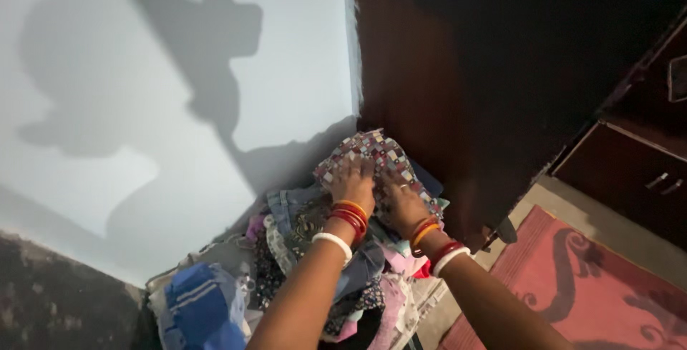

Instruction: The person folds several pieces of clothing on a bed, including a light-colored shirt, a dark top, and patterned shorts. They then carry the folded items to a shelf and place them in a stack.

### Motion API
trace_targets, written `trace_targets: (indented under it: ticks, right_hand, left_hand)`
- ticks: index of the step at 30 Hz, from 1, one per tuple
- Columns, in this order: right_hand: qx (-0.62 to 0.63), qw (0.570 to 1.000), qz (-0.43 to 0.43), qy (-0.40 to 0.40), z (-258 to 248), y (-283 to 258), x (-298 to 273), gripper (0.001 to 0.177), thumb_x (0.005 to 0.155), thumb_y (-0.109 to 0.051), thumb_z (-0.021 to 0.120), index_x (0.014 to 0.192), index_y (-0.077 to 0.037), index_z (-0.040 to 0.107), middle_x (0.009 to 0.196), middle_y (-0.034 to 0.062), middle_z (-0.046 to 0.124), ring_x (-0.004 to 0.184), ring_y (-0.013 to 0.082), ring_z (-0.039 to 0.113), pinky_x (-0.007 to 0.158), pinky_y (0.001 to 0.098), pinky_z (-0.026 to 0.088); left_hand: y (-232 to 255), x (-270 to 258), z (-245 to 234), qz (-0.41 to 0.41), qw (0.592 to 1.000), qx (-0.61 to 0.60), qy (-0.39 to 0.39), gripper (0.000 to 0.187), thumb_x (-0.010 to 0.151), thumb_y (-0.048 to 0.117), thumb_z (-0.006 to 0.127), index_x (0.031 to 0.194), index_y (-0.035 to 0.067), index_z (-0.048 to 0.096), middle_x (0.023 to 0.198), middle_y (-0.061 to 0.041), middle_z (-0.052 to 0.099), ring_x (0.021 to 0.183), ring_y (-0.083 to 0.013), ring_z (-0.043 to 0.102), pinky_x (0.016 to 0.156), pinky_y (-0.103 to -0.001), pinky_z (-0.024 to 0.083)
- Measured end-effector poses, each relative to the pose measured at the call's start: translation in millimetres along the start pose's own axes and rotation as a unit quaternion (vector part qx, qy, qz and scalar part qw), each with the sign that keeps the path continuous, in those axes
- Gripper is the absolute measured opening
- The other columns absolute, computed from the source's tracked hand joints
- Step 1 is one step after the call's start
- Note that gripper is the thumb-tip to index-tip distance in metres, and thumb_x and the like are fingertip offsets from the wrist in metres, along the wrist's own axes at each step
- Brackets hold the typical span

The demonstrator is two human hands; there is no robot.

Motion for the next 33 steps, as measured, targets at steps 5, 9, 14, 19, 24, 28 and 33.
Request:
trace_targets:
  ticks: [5, 9, 14, 19, 24, 28, 33]
  right_hand:
    - [-0.127, 0.98, 0.022, -0.155, 11.1, -0.9, -1.3, 0.074, 0.098, -0.042, 0.057, 0.16, -0.025, 0.02, 0.168, 0.0097, 0.015, 0.155, 0.0367, 0.01, 0.123, 0.0556, 0.011]
    - [-0.117, 0.966, 0.085, -0.216, 2.0, 13.0, -12.2, 0.097, 0.088, -0.064, 0.064, 0.162, -0.033, 0.01, 0.172, 0.0041, -0.005, 0.158, 0.0348, -0.002, 0.124, 0.0603, 0.006]
    - [-0.12, 0.948, 0.13, -0.264, 0.8, 35.6, -10.9, 0.124, 0.072, -0.069, 0.077, 0.163, -0.035, 0.0, 0.174, -0.0022, -0.016, 0.16, 0.0352, -0.007, 0.117, 0.0755, 0.009]
    - [-0.076, 0.957, 0.159, -0.23, 0.5, 37.9, -10.1, 0.137, 0.063, -0.068, 0.085, 0.164, -0.035, -0.002, 0.171, 0.0042, -0.015, 0.158, 0.0357, -0.005, 0.117, 0.0741, 0.014]
    - [-0.136, 0.964, 0.126, -0.192, -17.1, 12.4, -11.3, 0.127, 0.067, -0.071, 0.082, 0.162, -0.031, 0.007, 0.171, 0.0058, -0.009, 0.159, 0.0363, -0.005, 0.122, 0.0698, 0.006]
    - [-0.154, 0.959, 0.131, -0.199, -7.7, 0.4, -30.5, 0.124, 0.071, -0.069, 0.08, 0.162, -0.032, 0.004, 0.174, 0.0079, -0.013, 0.158, 0.0399, -0.007, 0.121, 0.067, 0.001]
    - [-0.143, 0.966, 0.124, -0.174, 8.4, -1.0, -40.1, 0.131, 0.073, -0.067, 0.08, 0.164, -0.031, -0.007, 0.171, 0.0136, -0.013, 0.156, 0.0387, -0.009, 0.119, 0.0641, -0.001]
  left_hand:
    - [-4.8, -10.0, 20.5, -0.022, 0.986, 0.022, -0.165, 0.091, 0.088, 0.046, 0.068, 0.164, 0.037, 0.019, 0.169, -0.012, 0.011, 0.155, -0.0447, 0.002, 0.122, -0.062, 0.001]
    - [-23.1, -10.2, 32.6, -0.056, 0.961, 0.025, -0.271, 0.105, 0.08, 0.069, 0.069, 0.162, 0.035, 0.013, 0.174, -0.005, 0.001, 0.159, -0.0375, -0.006, 0.123, -0.064, -0.003]
    - [-36.1, -13.0, 28.4, -0.058, 0.957, -0.019, -0.283, 0.133, 0.059, 0.08, 0.078, 0.164, 0.036, 0.01, 0.174, -0.005, 0.0, 0.159, -0.0379, -0.005, 0.124, -0.06, -0.002]
    - [-34.5, -9.3, 18.4, -0.051, 0.952, -0.006, -0.302, 0.144, 0.053, 0.083, 0.08, 0.164, 0.034, 0.003, 0.173, -0.008, -0.003, 0.158, -0.0391, -0.006, 0.124, -0.061, -0.002]
    - [-25.1, 2.9, -1.0, -0.051, 0.945, 0.044, -0.321, 0.137, 0.054, 0.08, 0.081, 0.164, 0.032, 0.015, 0.175, -0.014, 0.003, 0.159, -0.0422, 0.0, 0.119, -0.073, 0.007]
    - [-16.0, 12.6, -5.7, -0.076, 0.96, 0.018, -0.269, 0.138, 0.054, 0.085, 0.079, 0.163, 0.04, 0.009, 0.173, -0.013, -0.003, 0.158, -0.0452, -0.002, 0.117, -0.075, 0.007]
    - [-31.4, 0.9, 19.5, -0.121, 0.938, -0.01, -0.324, 0.139, 0.052, 0.086, 0.075, 0.163, 0.048, 0.001, 0.175, -0.002, -0.013, 0.158, -0.0442, -0.002, 0.117, -0.077, 0.012]
Point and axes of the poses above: each hand's wrist, its own x-axis towards the middle knuckle, its own z-axis out of the palm, y = z × x, the point moved 5 cm from there along x, towards the middle knuckle
